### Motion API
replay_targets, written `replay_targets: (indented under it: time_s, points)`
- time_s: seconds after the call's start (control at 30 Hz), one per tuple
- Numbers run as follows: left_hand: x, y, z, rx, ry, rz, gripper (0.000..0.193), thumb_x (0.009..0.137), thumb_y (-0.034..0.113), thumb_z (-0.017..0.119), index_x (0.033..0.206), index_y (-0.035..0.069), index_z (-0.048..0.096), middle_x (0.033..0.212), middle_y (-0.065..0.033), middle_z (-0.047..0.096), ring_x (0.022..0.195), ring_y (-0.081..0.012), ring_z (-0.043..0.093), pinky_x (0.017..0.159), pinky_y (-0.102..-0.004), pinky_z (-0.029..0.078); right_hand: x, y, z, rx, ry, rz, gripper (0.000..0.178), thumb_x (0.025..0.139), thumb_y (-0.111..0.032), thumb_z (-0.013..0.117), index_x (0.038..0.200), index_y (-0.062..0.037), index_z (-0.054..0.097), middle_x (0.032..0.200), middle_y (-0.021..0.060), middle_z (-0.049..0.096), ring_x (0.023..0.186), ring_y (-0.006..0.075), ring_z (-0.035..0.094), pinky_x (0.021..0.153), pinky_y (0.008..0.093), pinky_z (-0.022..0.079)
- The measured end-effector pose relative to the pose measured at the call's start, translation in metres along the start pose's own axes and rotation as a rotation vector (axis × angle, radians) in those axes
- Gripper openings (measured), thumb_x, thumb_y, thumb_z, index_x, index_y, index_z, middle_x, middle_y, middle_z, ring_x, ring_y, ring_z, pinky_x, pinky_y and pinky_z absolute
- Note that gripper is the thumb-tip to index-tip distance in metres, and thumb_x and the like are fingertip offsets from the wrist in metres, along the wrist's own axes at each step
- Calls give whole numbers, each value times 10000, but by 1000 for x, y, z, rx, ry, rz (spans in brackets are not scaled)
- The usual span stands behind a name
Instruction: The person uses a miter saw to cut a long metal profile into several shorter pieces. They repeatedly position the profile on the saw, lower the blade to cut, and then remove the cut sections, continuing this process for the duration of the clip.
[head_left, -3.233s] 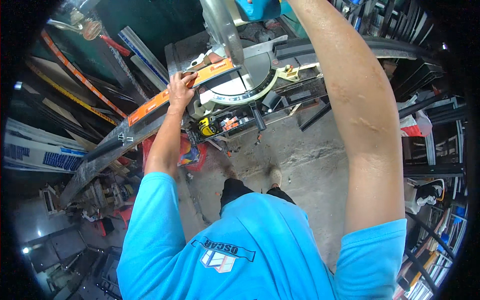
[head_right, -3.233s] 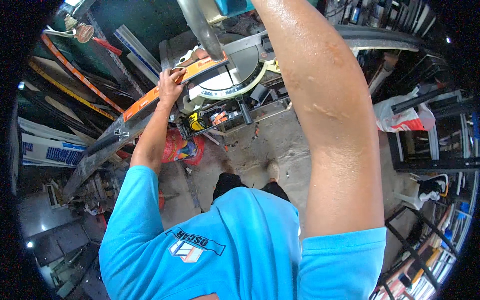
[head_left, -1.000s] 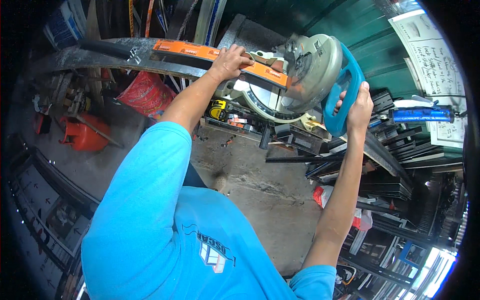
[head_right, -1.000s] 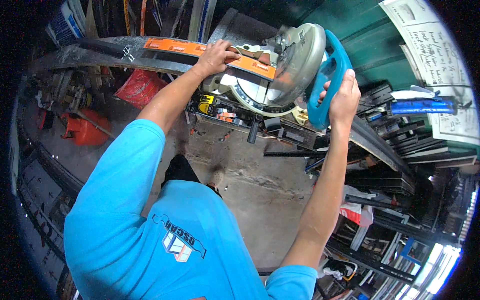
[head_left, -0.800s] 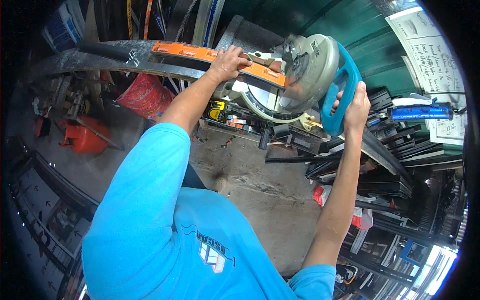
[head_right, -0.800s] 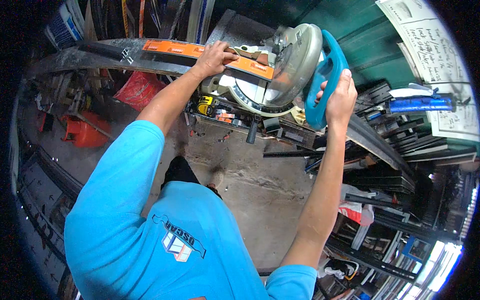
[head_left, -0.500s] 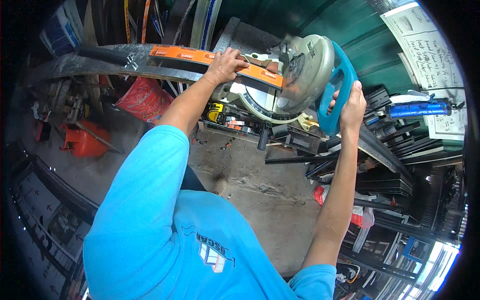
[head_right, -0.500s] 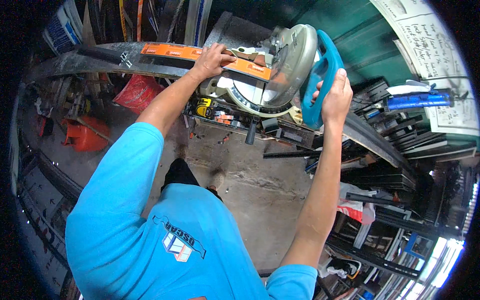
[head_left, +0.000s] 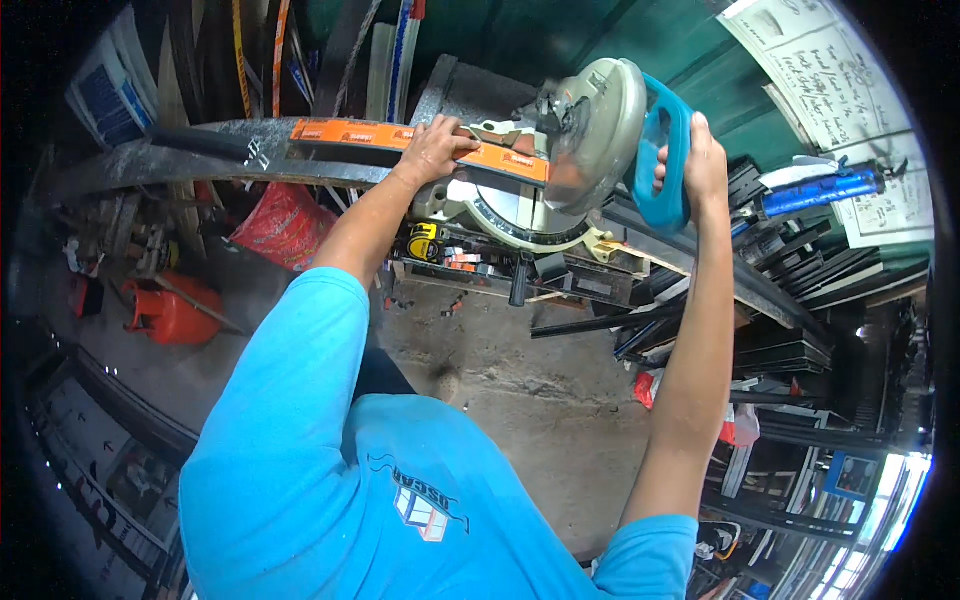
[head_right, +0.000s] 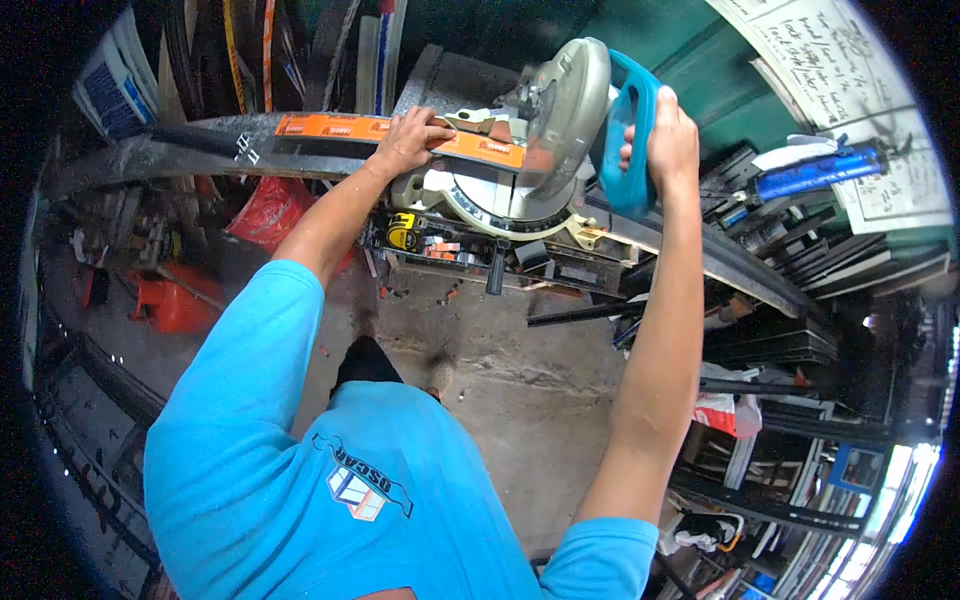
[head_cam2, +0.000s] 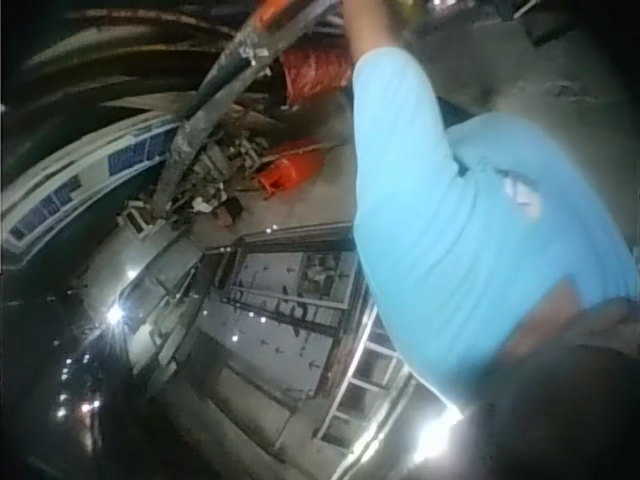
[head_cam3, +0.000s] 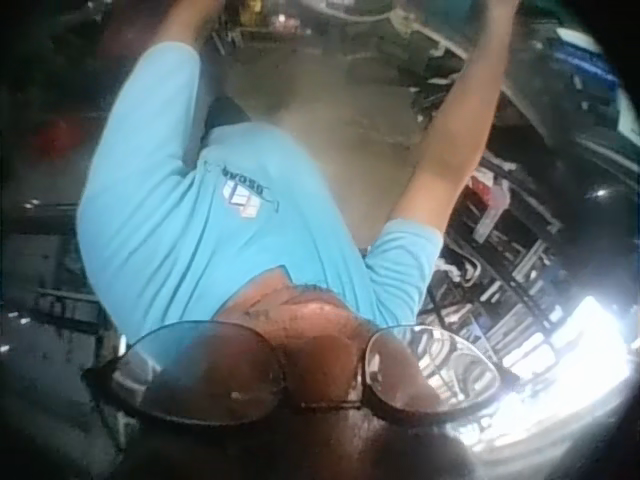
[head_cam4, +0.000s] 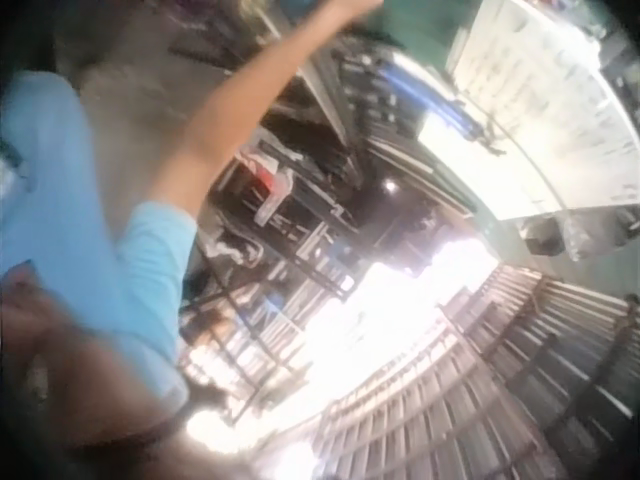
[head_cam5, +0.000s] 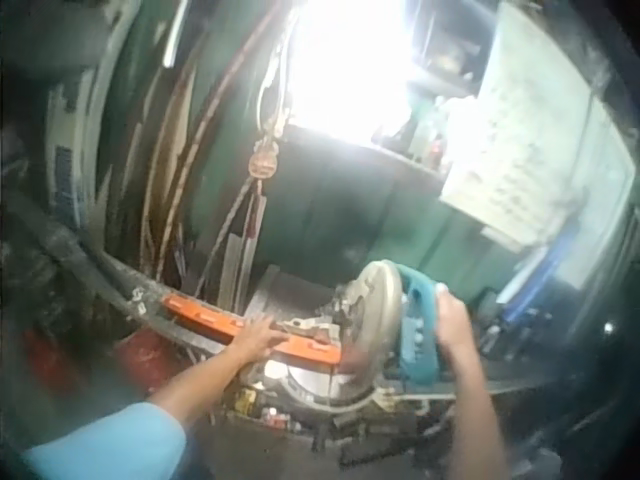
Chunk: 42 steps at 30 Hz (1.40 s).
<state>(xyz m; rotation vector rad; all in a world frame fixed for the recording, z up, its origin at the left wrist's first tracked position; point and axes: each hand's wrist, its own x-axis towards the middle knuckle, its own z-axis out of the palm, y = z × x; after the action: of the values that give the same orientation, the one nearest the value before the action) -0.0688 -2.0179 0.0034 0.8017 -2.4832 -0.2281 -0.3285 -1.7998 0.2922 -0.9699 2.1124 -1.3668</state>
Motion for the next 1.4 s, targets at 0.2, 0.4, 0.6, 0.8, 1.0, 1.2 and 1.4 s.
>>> replay_targets:
  time_s: [0.2,0.4,0.6,0.8,1.0,1.2,1.4]
  points:
    - [-17,-3,-23,-28,49,115,418,799,98,803,1180,269,790,1669,-99,306,1378,-314,482,1081,-498,454,39,-38,-8,-16,-24,105,777,1033,-681,392,1079,59,626,813,174,656,600,277,663,545,434,587]
    - [-39,-15,-46,-63,-133,137,400,861,78,755,1252,166,748,1380,-143,658,1259,-350,609,1057,-437,502,56,-34,-11,-220,8,-16,853,1016,-698,384,1211,103,605,965,251,681,756,344,699,679,471,585]
    - [-74,8,-88,-151,-174,240,394,857,47,755,1246,109,740,1263,-143,718,1146,-351,682,979,-438,541,42,-38,0,-545,358,-258,753,1016,-628,370,1169,25,712,1218,332,674,1221,467,618,1040,493,488]
    - [-92,59,-147,-367,17,39,467,885,110,774,1343,100,683,1336,-124,685,1238,-315,621,1038,-410,479,6,-38,-1,-695,188,-1174,307,958,-335,602,850,-57,676,810,171,721,778,387,710,721,485,556]
    - [-118,79,-164,-771,351,-315,519,954,150,755,1430,38,581,1194,-79,706,1065,-157,623,951,-324,494,-6,-34,0,-1150,-453,-1098,700,733,-482,878,1106,-12,516,875,203,699,868,419,709,753,482,565]
    - [-157,113,-128,-925,421,-545,480,968,371,753,1276,33,606,1169,-52,661,1086,-165,584,976,-326,453,14,-5,11,-990,-318,-1279,650,668,-210,902,1186,-97,525,962,166,708,909,406,709,756,470,583]
    - [-160,168,-71,-1126,439,-629,385,992,337,703,1185,20,601,1087,-40,631,1023,-161,554,944,-332,430,16,-7,8,-1003,-179,-1172,411,801,-218,797,1114,-84,566,974,205,688,917,428,701,777,493,575]
